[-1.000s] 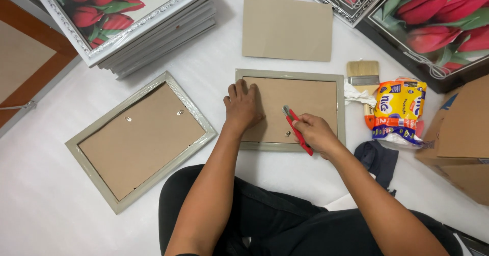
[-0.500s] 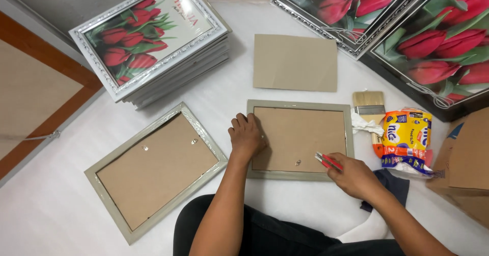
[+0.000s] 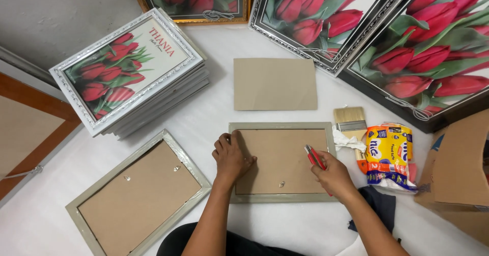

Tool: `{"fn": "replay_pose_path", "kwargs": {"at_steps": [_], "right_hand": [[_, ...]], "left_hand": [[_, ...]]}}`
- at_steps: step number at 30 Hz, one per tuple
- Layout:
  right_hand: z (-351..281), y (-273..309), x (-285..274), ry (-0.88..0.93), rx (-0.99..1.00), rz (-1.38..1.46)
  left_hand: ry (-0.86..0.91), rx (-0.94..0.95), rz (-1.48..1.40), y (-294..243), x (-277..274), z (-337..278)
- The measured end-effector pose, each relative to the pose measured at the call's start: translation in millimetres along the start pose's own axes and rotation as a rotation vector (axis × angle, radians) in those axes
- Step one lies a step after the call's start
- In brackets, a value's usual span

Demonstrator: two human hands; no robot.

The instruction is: Cleaning the glass of a picture frame and removing protective plastic wrap using a utility knife

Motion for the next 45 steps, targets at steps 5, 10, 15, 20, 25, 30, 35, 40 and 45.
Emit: {"fn": "replay_pose_path", "kwargs": {"at_steps": [5, 10, 15, 20, 25, 30, 35, 40, 45], "right_hand": [[11, -13, 5, -0.001, -0.006, -0.115], [8, -15, 13, -0.027, -0.025, -0.286], [13, -11, 8, -0.013, 0.031, -0.378], [24, -37, -2, -0.001, 0.068, -0.466], [29, -55, -14, -0.052, 0.067, -0.531], [26, -50, -26, -0.162, 0.064, -0.378], [28, -60, -26, -0.261, 0.078, -0.003], [20, -42, -23, -0.258, 0.092, 0.034], [29, -57, -16, -0.229, 0.097, 0.031]], "left_hand": [[0.015, -0.026, -0.01, -10, -3, -4], [-0.004, -0.016, -0.028, -1, -2, -1], [-0.013, -0.071, 0.167, 26, 5, 18], [0.028, -0.064, 0.158, 39, 12, 19], [-0.014, -0.023, 0.13, 27, 13, 8], [0.012, -0.033, 0.015, 26, 12, 7], [0.031, -0.053, -0.054, 25, 11, 3], [0.051, -0.027, -0.055, 17, 2, -8], [0.04, -0.028, -0.073, 27, 15, 5]]}}
Point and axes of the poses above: each hand's wrist, its own z-axis towards the middle knuckle, its own x-axis out of the palm, y = z × x, the point moved 1 cm from there along z, towards the middle knuckle, and after that the axes turned 12 degrees about -x, right-handed, at the moved point
